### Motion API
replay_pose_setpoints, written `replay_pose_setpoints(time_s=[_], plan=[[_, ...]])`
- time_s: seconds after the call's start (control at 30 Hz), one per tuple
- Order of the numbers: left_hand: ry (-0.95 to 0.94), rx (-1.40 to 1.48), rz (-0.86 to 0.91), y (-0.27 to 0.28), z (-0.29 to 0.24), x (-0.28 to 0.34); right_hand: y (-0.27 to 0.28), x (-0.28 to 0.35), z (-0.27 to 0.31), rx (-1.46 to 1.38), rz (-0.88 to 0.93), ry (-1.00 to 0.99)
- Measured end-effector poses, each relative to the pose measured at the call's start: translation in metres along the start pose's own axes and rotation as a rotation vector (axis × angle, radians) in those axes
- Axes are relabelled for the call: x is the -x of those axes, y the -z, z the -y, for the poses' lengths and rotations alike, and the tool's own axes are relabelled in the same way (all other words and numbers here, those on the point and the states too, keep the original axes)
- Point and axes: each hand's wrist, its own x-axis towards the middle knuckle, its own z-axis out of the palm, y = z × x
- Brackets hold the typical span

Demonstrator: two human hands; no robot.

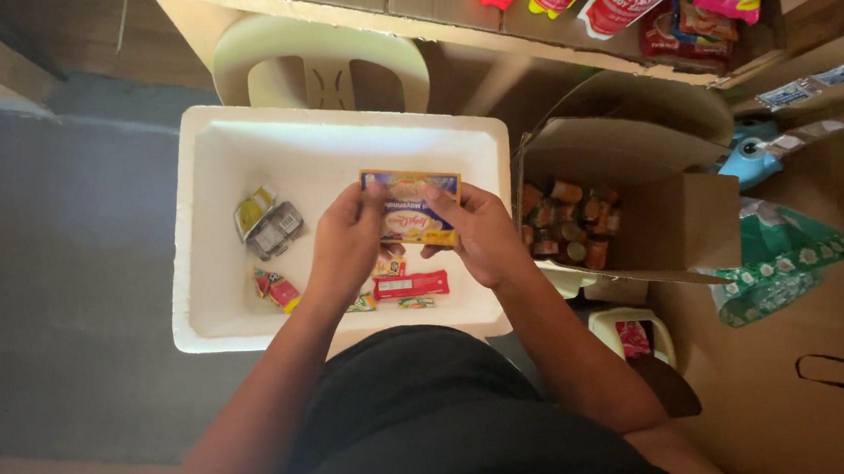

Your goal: Stocking and organizing small grocery items, sachets, and cans from a cooler and boxes onto storage shelves.

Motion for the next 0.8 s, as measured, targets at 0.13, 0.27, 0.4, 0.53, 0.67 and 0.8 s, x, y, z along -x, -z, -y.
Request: replay_pose_setpoints(time_s=[0.13,0.27,0.4,0.53,0.67,0.8], plan=[[0.088,-0.123,-0.05,-0.005,-0.036,0.006,-0.007,0.009,0.013,0.029,0.022,0.035],[-0.284,-0.405,-0.071,-0.006,-0.041,0.009,-0.008,0.018,0.02,0.133,0.134,0.157],[-0.179,-0.342,-0.083,-0.013,-0.052,0.014,-0.01,0.02,0.024,0.137,0.098,0.192],[-0.042,-0.2,-0.089,-0.01,-0.055,0.016,-0.011,0.025,0.03,0.021,0.111,0.14],[-0.226,-0.377,-0.115,-0.003,-0.056,0.018,-0.012,0.028,0.039,-0.008,0.117,0.164],[-0.292,-0.113,-0.019,-0.004,-0.067,0.025,-0.013,0.029,0.035,0.06,0.125,0.211]])
